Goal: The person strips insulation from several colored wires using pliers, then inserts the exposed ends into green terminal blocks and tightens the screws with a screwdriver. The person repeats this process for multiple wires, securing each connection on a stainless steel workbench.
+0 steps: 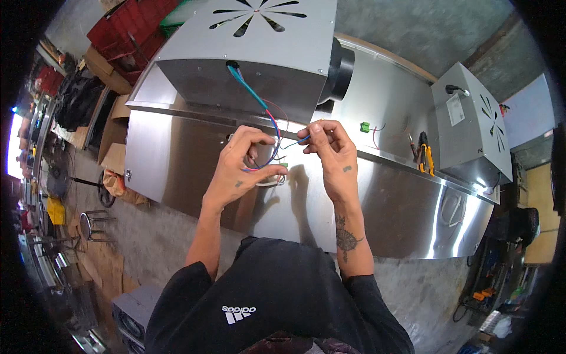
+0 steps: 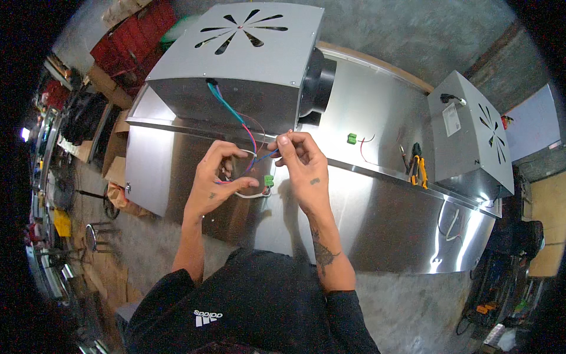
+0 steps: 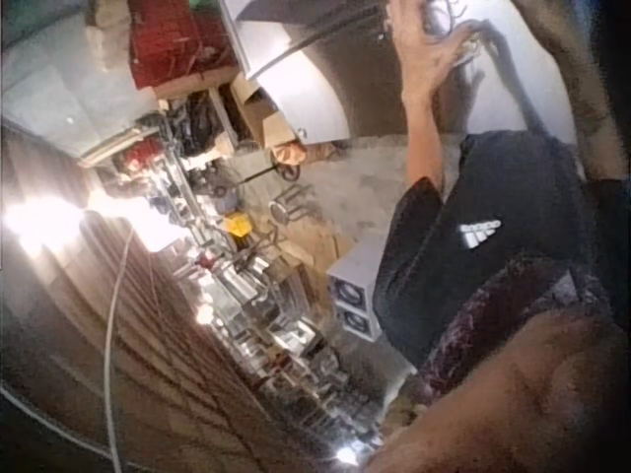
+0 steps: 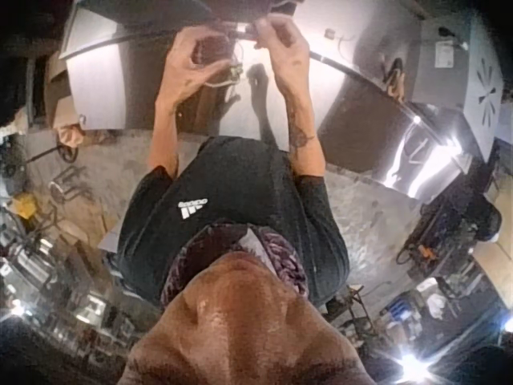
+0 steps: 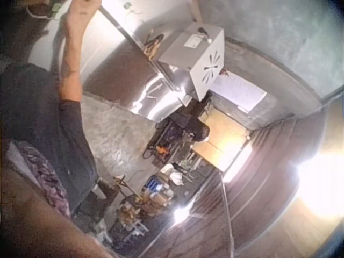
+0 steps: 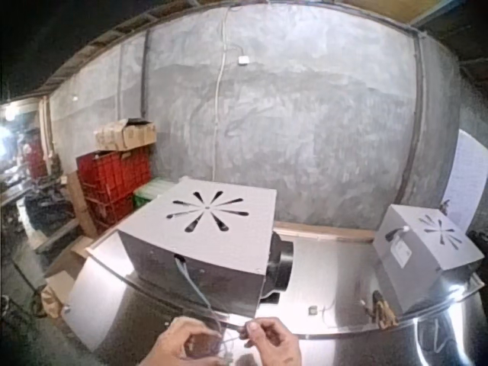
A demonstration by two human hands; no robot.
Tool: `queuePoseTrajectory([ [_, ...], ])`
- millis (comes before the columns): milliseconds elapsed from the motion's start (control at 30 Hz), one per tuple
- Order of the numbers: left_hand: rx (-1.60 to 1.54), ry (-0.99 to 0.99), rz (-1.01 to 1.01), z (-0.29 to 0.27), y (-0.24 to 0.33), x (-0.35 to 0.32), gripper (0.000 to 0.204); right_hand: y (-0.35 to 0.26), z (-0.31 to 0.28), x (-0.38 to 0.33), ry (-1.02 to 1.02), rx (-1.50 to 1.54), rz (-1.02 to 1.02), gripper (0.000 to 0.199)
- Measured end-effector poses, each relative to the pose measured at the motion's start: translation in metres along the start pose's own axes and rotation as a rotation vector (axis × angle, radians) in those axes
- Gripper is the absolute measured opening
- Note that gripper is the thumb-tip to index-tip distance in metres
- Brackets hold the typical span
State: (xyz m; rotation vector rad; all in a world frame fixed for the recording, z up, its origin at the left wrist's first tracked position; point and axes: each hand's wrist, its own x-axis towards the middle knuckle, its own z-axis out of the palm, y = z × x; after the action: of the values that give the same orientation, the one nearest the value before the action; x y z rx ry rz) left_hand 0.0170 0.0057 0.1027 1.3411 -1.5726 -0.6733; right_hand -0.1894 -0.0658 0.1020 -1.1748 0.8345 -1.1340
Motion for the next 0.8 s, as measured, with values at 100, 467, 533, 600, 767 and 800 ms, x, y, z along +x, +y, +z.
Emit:
queuePoseTrajectory([
  [100,-0.172,-0.008,-0.045,-0.004,-0.011,-0.013,0.03,-0.001,0.003,-0.005,-0.021,0.067,0.016,0.03],
  [467,-0.52,0.086,0.001,0.008,-0.037,-0.027,0.02,0.006,-0.003,-0.008,0.006,0.041,0.007,0.03],
  [533,-0.488,0.088,0.04,0.007,-0.037,-0.028,0.02,0.004,-0.003,-0.01,0.013,0.046,0.012,0.027],
  [600,-0.464,0.097,0.066,0.006,-0.037,-0.03,0.02,0.006,-0.003,-0.013,0.015,0.039,0.002,0.027],
  [767,-0.376,0.141,0.047,0.003,-0.026,-0.034,0.019,0.009,-0.006,-0.017,-0.006,0.028,0.006,0.026],
  [800,-0.391,0.147,0.053,0.003,-0.027,-0.035,0.019,0.009,-0.006,-0.018,-0.011,0.035,0.008,0.025],
])
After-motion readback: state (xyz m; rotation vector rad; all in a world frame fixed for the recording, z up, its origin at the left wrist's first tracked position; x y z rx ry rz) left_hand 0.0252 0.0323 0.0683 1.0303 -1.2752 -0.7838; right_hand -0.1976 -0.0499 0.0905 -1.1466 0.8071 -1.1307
